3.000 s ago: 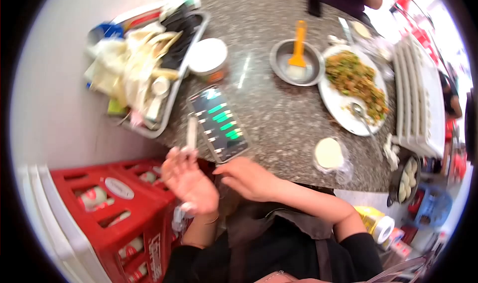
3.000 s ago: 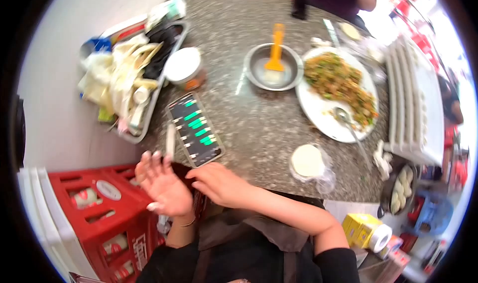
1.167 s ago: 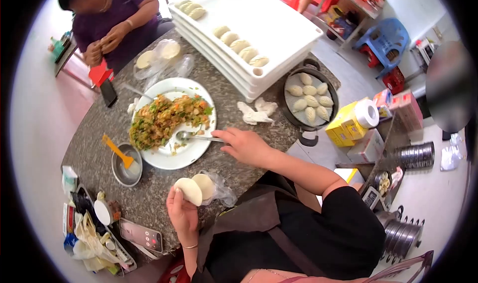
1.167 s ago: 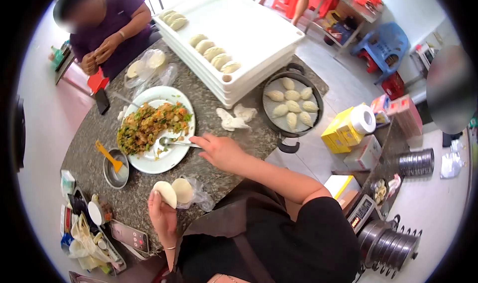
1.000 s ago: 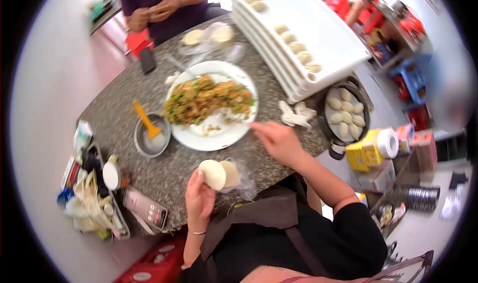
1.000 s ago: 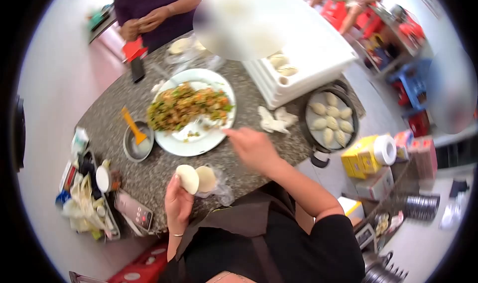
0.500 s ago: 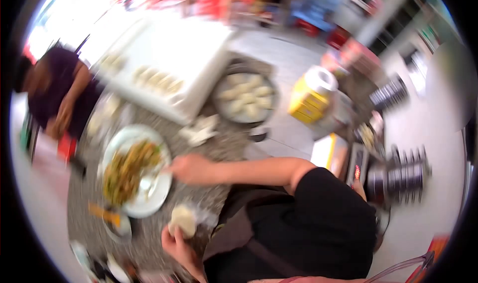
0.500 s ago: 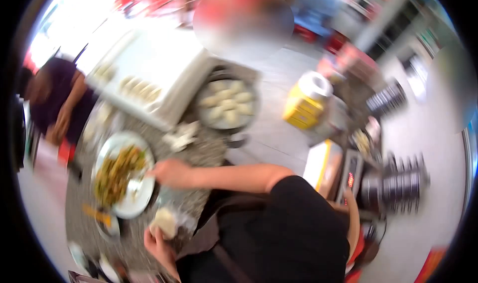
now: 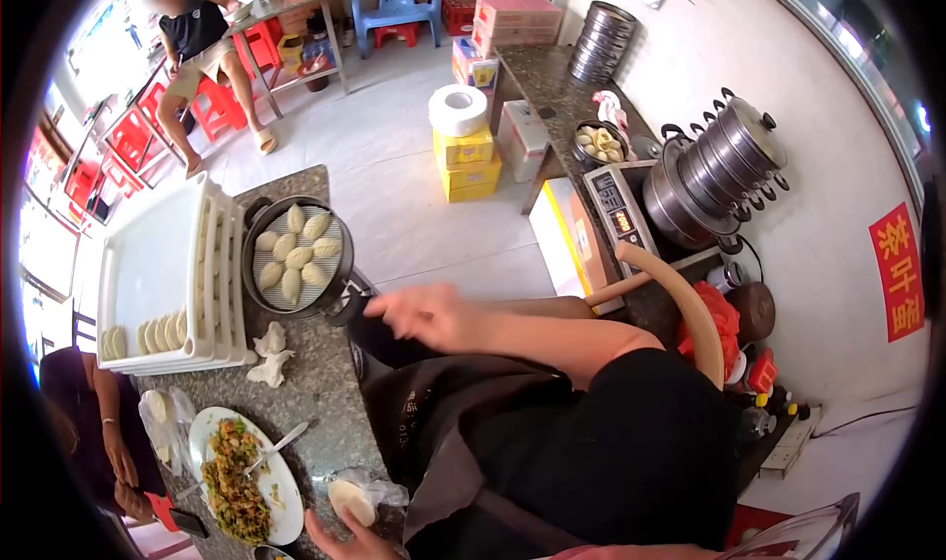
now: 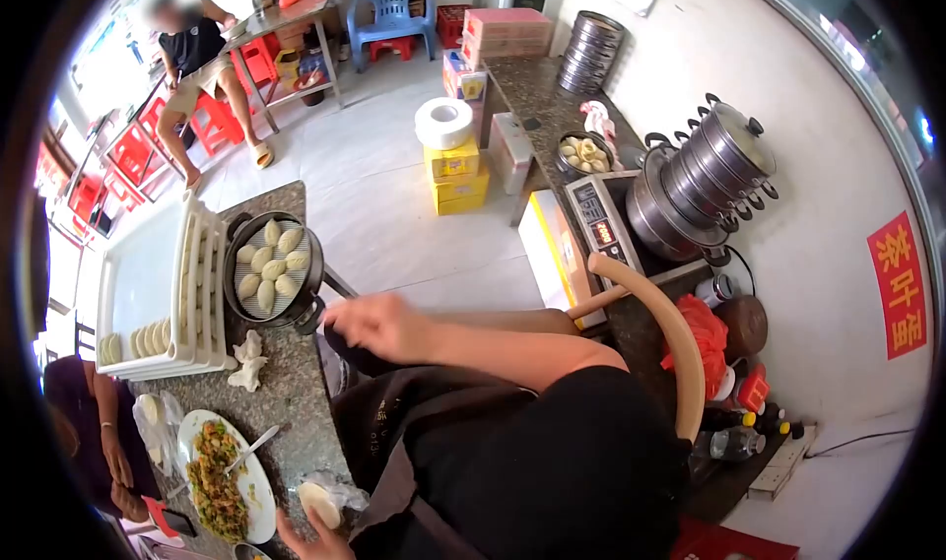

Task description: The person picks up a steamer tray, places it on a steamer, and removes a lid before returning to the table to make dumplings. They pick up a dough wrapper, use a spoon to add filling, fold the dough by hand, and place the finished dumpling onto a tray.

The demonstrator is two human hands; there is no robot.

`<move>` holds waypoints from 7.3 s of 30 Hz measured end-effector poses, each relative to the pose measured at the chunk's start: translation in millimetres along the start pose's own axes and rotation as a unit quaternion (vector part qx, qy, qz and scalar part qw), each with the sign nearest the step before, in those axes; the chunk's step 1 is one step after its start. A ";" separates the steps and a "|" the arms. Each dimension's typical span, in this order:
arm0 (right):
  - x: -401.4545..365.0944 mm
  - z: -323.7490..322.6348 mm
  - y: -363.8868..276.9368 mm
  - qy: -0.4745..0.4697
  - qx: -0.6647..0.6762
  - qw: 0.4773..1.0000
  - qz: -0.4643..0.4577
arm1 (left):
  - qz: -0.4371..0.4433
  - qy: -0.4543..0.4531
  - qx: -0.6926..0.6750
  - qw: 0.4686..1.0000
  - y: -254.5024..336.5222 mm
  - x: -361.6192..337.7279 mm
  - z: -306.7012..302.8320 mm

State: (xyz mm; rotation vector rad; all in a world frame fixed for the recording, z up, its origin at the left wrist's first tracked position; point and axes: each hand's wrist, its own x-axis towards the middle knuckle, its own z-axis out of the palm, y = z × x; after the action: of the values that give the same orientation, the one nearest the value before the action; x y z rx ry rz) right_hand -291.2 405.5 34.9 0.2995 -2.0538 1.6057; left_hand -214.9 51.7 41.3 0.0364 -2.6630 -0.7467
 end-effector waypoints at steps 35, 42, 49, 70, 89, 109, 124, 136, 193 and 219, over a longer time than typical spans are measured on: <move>-183.3 -708.7 363.5 0.310 -0.357 0.661 0.583 | -0.156 -0.334 -0.437 0.821 266.8 78.6 206.6; -143.9 -689.3 346.1 0.367 -0.410 0.654 0.520 | -0.131 -0.112 -0.447 0.878 244.0 97.4 169.7; -80.7 -681.7 310.8 0.327 -0.434 0.675 0.499 | -0.203 -0.008 -0.443 0.873 207.8 106.5 163.5; 214.8 -262.8 79.2 -0.145 -0.329 0.895 0.262 | -0.325 -0.206 -0.658 0.647 163.4 106.7 168.0; 256.7 -36.1 71.5 -0.360 -0.257 0.875 0.195 | -0.323 -0.200 -0.748 0.545 151.7 104.2 165.1; 271.7 -29.4 73.7 -0.341 -0.224 0.862 0.302 | -0.322 -0.133 -0.709 0.612 159.3 111.1 172.1; 290.6 33.3 153.4 -0.199 0.151 0.868 0.430 | -0.280 -0.155 -0.706 0.631 144.3 107.5 162.4; 200.1 -94.5 155.3 -0.050 0.087 0.933 0.346 | -0.233 -0.271 -0.661 0.660 173.9 74.7 137.8; -88.7 -628.0 348.3 0.825 0.147 0.502 0.216 | 0.011 -0.697 -0.419 0.582 704.1 67.3 759.5; -247.5 -492.3 -132.9 0.941 0.038 0.310 0.131 | 0.053 -0.916 -0.195 0.346 872.5 -134.0 464.8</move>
State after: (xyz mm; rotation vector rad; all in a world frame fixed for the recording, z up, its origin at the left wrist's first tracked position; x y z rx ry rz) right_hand 106.6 803.7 101.5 -1.3574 0.0316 0.7751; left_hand -192.6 1048.6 69.8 -2.5958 -3.5757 -2.2268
